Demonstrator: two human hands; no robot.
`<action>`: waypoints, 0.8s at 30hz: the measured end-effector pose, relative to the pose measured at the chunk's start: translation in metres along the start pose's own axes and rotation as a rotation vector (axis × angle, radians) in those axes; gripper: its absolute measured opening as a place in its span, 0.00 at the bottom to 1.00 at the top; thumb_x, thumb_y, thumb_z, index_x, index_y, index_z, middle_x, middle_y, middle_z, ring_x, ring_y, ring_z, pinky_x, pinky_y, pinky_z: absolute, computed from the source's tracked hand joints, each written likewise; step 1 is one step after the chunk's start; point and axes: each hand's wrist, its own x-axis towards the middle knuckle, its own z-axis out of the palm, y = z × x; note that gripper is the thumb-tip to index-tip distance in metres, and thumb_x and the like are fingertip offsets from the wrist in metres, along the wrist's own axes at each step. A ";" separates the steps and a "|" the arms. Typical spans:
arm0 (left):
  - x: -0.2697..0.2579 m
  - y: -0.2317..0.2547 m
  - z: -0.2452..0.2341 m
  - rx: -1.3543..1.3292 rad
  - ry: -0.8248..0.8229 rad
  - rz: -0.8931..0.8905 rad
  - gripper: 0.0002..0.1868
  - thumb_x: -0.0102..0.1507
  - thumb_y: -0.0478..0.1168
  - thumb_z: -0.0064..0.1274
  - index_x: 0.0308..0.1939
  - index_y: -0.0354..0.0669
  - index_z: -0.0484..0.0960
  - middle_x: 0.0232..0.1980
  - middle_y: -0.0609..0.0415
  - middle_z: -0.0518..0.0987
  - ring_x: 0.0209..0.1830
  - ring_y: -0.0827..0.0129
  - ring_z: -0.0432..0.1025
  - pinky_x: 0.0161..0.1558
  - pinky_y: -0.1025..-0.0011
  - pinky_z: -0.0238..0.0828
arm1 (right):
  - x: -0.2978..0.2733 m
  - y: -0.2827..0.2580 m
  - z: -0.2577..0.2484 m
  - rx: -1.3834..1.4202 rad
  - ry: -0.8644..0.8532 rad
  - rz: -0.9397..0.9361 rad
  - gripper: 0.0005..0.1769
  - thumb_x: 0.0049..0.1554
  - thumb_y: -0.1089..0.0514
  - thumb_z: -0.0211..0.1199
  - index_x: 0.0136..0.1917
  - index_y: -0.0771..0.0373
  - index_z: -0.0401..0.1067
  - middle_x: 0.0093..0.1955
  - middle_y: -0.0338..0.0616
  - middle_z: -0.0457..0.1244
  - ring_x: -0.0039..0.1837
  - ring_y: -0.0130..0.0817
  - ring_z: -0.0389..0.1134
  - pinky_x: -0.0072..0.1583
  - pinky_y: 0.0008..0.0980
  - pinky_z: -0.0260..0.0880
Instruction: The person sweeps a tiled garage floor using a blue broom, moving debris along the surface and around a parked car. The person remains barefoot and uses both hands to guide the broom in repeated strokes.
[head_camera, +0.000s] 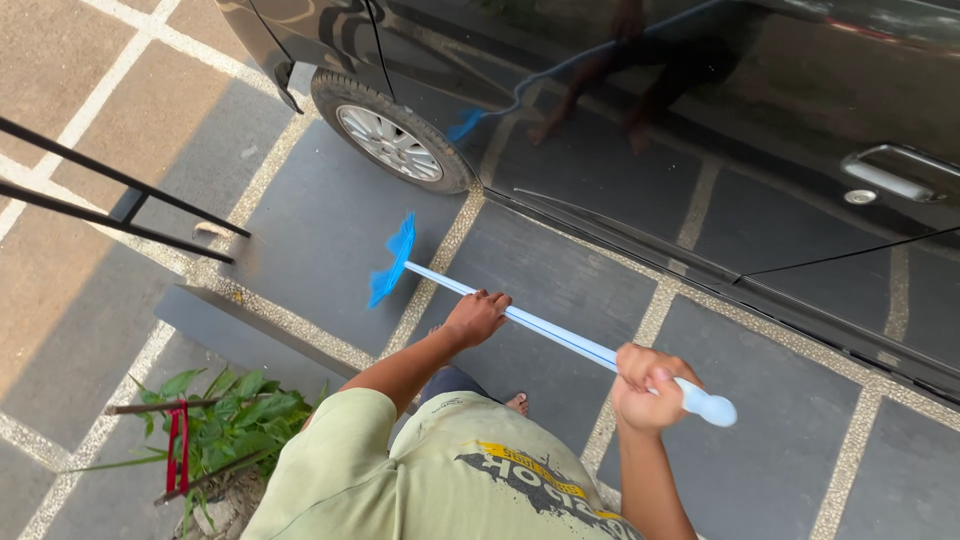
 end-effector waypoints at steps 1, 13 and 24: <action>-0.002 0.016 0.000 0.011 0.024 0.017 0.17 0.68 0.48 0.51 0.55 0.43 0.75 0.56 0.49 0.80 0.55 0.47 0.75 0.55 0.56 0.72 | -0.004 -0.016 -0.012 0.021 0.022 -0.009 0.11 0.51 0.63 0.45 0.29 0.60 0.49 0.22 0.39 0.44 0.27 0.27 0.38 0.35 0.35 0.41; 0.042 0.246 0.011 -0.112 0.004 0.486 0.17 0.70 0.52 0.45 0.54 0.44 0.72 0.51 0.49 0.81 0.50 0.52 0.79 0.55 0.55 0.74 | -0.021 -0.262 -0.057 -0.649 -0.142 0.070 0.11 0.59 0.67 0.51 0.37 0.61 0.54 0.26 0.37 0.52 0.29 0.22 0.49 0.32 0.28 0.57; 0.051 0.256 0.063 -0.374 -0.188 0.533 0.19 0.71 0.54 0.39 0.58 0.48 0.70 0.50 0.49 0.82 0.47 0.55 0.80 0.53 0.54 0.74 | -0.010 -0.158 0.043 -0.743 -0.048 -0.249 0.11 0.56 0.74 0.46 0.33 0.69 0.56 0.24 0.44 0.50 0.23 0.26 0.49 0.29 0.31 0.50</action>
